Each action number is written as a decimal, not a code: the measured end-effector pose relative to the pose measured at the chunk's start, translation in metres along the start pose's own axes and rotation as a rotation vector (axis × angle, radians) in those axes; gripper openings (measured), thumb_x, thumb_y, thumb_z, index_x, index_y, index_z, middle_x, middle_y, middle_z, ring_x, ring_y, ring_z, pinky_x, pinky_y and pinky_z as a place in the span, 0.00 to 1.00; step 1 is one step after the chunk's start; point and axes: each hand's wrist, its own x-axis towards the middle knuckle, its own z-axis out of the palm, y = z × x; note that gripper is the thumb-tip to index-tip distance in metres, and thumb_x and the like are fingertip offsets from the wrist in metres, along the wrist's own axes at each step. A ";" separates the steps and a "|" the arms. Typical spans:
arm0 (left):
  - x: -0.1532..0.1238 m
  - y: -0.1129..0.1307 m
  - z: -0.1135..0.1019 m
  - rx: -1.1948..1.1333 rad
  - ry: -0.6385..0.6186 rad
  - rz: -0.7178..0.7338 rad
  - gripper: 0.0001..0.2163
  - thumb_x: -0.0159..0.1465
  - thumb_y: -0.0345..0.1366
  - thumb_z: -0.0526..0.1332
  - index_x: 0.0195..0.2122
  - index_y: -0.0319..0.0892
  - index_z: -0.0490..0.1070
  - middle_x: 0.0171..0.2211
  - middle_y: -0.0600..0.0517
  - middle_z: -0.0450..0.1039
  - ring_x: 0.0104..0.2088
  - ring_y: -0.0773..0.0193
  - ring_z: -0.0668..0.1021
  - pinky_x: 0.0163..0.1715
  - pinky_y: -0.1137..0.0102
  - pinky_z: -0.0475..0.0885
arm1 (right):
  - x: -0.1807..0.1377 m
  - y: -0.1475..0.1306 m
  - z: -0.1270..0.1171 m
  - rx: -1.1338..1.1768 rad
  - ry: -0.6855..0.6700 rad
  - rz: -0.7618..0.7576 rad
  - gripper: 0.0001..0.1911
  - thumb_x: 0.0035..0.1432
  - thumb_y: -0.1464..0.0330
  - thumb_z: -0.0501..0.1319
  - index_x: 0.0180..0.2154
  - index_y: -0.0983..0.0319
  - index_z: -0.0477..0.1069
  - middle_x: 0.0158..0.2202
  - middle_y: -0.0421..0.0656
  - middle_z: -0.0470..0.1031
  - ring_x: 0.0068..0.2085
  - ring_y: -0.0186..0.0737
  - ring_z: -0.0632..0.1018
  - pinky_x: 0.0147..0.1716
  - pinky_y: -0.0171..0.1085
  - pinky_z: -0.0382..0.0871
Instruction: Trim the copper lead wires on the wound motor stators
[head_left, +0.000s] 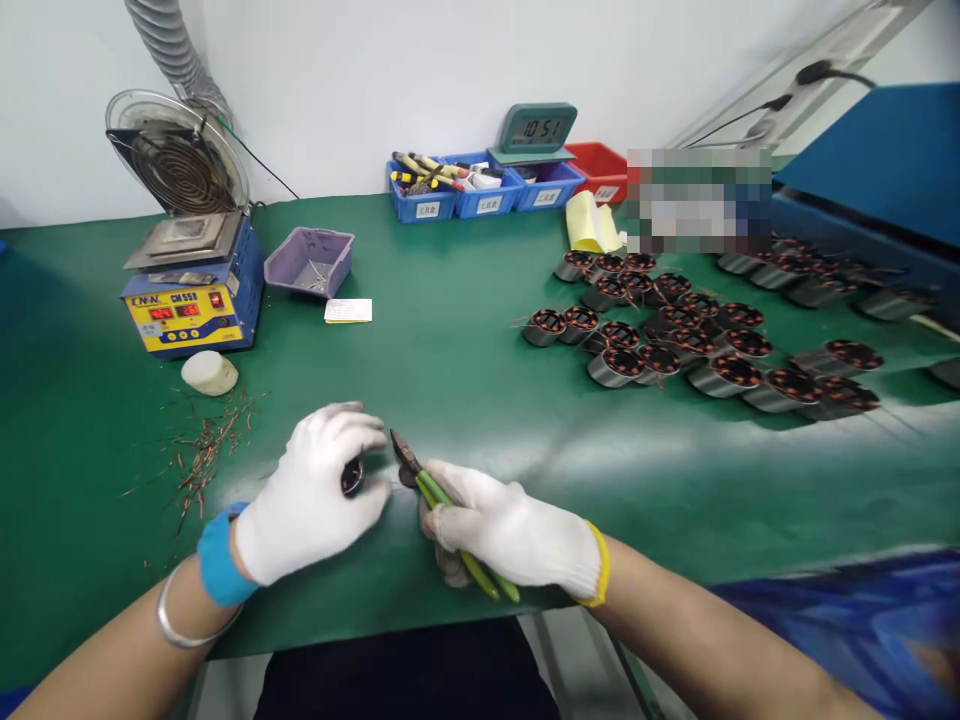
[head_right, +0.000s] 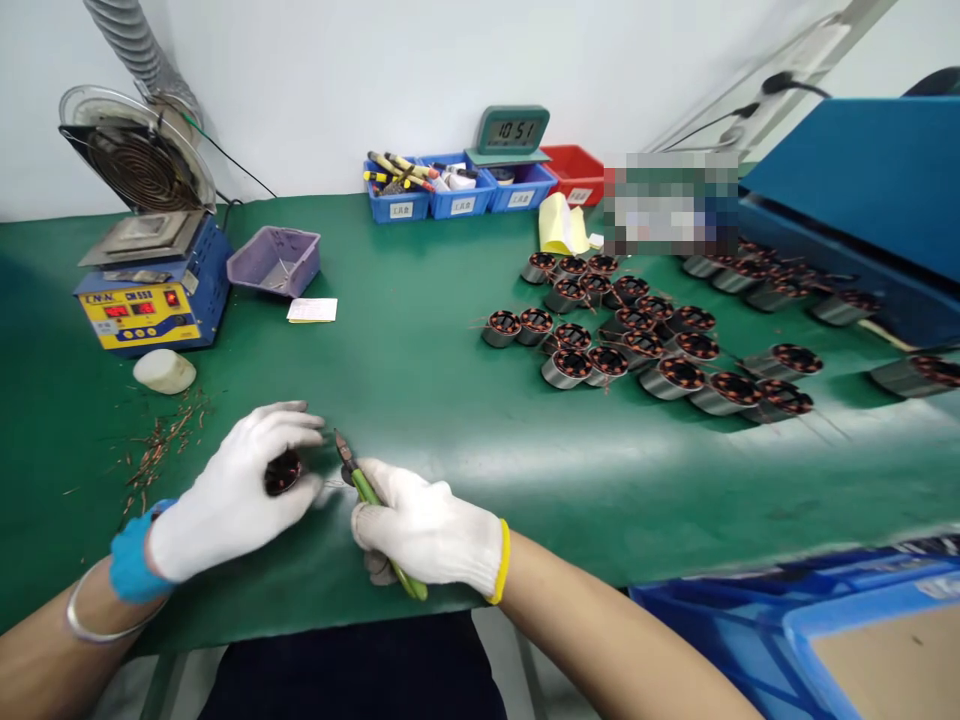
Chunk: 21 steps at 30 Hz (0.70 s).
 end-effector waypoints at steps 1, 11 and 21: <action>-0.003 -0.001 -0.002 -0.002 -0.038 0.073 0.11 0.57 0.35 0.62 0.42 0.44 0.73 0.49 0.49 0.75 0.59 0.49 0.68 0.58 0.55 0.63 | -0.002 0.001 -0.002 0.019 -0.001 0.013 0.09 0.50 0.70 0.58 0.35 0.59 0.59 0.21 0.33 0.66 0.21 0.31 0.72 0.22 0.31 0.69; -0.004 -0.008 0.018 -0.063 -0.050 -0.111 0.06 0.63 0.32 0.56 0.34 0.42 0.72 0.53 0.44 0.72 0.45 0.55 0.79 0.46 0.59 0.74 | -0.029 0.040 -0.001 0.132 -0.065 -0.005 0.21 0.49 0.58 0.65 0.42 0.60 0.64 0.32 0.39 0.69 0.30 0.37 0.76 0.29 0.36 0.72; -0.006 -0.003 0.016 -0.066 -0.104 -0.144 0.06 0.65 0.32 0.52 0.33 0.43 0.68 0.51 0.43 0.74 0.52 0.53 0.76 0.51 0.58 0.72 | -0.014 0.019 0.006 0.172 -0.094 0.026 0.20 0.46 0.60 0.66 0.38 0.59 0.60 0.31 0.36 0.67 0.31 0.37 0.77 0.29 0.36 0.73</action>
